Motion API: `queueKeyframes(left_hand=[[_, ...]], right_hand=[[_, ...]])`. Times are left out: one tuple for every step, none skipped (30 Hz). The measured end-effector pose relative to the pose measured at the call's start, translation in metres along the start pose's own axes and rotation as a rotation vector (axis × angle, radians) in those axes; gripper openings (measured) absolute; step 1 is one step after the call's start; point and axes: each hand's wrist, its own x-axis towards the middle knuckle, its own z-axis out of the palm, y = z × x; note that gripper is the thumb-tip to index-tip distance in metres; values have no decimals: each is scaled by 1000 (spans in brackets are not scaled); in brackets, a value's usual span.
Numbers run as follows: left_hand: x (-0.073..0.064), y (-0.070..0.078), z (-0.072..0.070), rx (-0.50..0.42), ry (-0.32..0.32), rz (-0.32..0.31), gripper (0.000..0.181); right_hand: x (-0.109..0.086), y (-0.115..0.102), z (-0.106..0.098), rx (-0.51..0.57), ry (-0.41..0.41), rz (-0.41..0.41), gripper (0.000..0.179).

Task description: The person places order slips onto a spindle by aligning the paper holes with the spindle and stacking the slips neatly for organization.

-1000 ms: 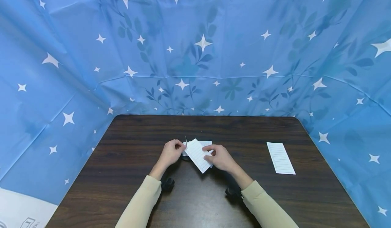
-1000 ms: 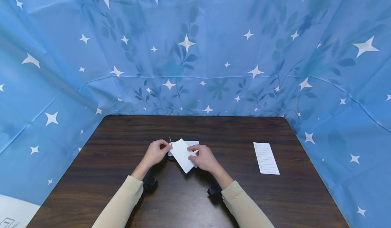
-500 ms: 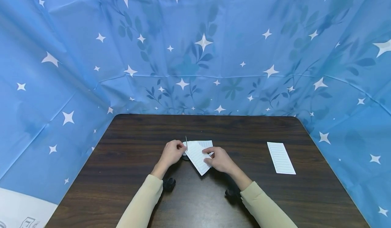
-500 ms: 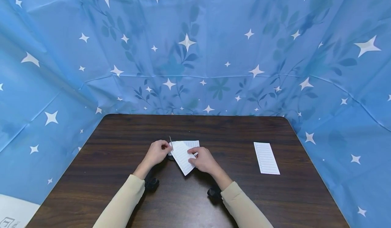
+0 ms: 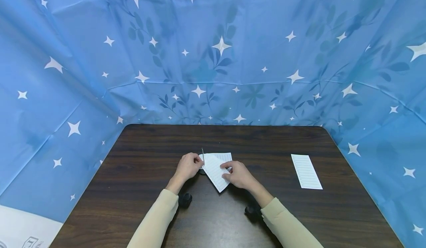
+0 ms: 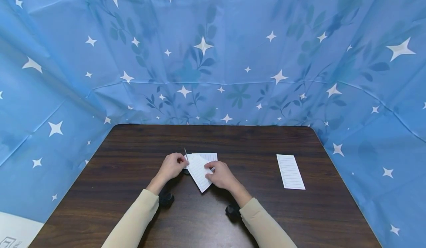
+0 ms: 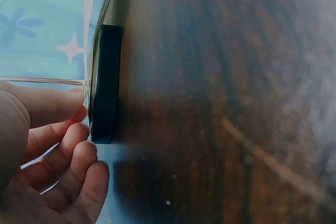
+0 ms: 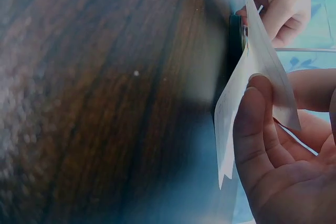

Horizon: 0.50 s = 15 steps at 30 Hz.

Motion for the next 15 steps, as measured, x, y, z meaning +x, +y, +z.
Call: queueKeyframes(left_hand=[[0, 0, 0, -2, 0, -3, 11], [0, 0, 0, -4, 0, -8, 11], [0, 0, 0, -5, 2, -9, 11], [0, 0, 0, -8, 4, -12, 11], [0, 0, 0, -13, 6, -14, 12], [0, 0, -1, -19, 6, -16, 12], [0, 0, -1, -24, 6, -18, 12], [0, -1, -1, -29, 5, -17, 12], [0, -1, -1, -35, 3, -19, 11], [0, -1, -1, -44, 1, -22, 11], [0, -1, -2, -50, -1, -25, 11], [-1, -1, -2, -56, -5, -28, 11], [-1, -1, -2, -60, -8, -31, 11], [-1, -1, -2, -62, -10, -34, 11], [-1, -1, -2, -65, -11, -39, 11]], right_hand=[[0, 0, 0, -9, 2, -8, 31], [0, 1, 0, -17, 6, -17, 31], [0, 1, 0, -23, 6, -23, 31], [0, 2, 0, -29, 9, -29, 31], [0, 2, 0, -35, 9, -32, 31], [1, 3, 1, -38, 10, -32, 31], [1, 4, 1, -42, 10, -34, 31], [1, 5, 1, -47, 9, -33, 31], [2, 5, 1, -47, 7, -27, 31], [2, 6, 2, -50, 7, -24, 31], [2, 7, 2, -52, 6, -21, 31], [3, 7, 2, -54, 5, -18, 31], [3, 7, 2, -55, 6, -14, 31], [3, 7, 2, -56, 6, -9, 31], [4, 7, 2, -55, 9, -5, 32]])
